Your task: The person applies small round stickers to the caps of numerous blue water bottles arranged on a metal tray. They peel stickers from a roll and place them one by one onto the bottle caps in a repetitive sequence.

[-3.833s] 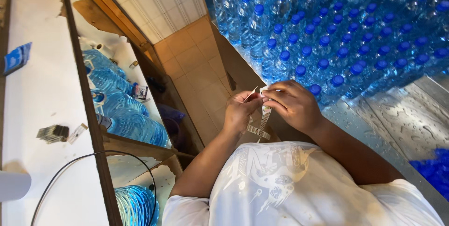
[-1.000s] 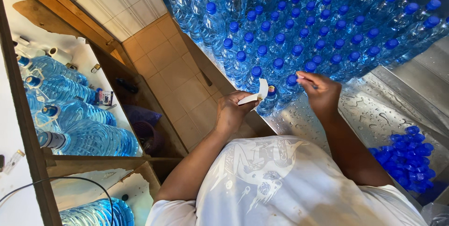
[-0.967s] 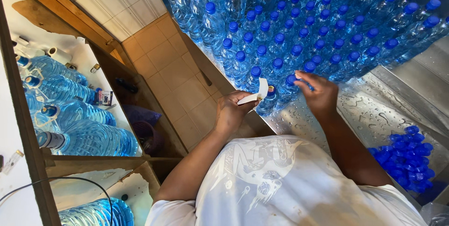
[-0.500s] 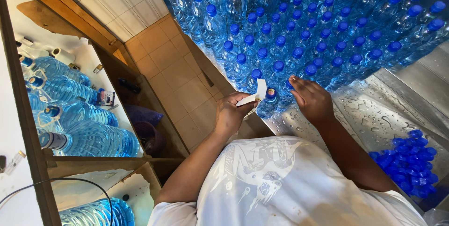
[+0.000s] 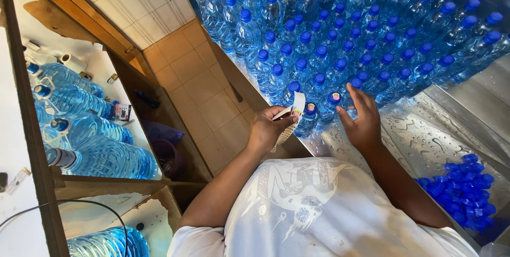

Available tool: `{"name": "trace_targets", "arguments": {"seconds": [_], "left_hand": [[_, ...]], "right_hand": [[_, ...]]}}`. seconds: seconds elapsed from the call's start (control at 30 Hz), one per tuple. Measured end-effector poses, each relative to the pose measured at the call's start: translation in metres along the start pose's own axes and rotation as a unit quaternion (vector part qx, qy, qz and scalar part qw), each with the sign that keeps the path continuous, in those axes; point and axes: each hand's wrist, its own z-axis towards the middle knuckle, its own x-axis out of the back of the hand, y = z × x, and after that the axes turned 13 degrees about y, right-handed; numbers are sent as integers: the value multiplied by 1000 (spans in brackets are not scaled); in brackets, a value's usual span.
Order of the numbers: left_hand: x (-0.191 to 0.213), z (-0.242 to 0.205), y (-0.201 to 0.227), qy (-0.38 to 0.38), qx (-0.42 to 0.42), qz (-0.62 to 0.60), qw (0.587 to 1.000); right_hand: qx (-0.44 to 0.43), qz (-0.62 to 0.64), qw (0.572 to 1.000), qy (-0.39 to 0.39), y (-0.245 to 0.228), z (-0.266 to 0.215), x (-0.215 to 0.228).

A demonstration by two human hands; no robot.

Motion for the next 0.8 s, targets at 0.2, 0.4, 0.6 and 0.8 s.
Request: {"name": "trace_targets", "arguments": {"seconds": [0.2,0.4,0.6,0.8], "left_hand": [[-17,25,-52,-20,2,-28,999],[-7,-11,5,-45,-42,-29,998],[-1,-18,0,-11,-217,102,971],[-8,0,-25,7,-252,131,959]], "right_hand": [[266,19,964,-20,-68,21,-25],[264,31,964,6,-65,20,-38],[74,212,969,-103,-68,31,-29],[72,252,955,-139,-76,36,-18]]}}
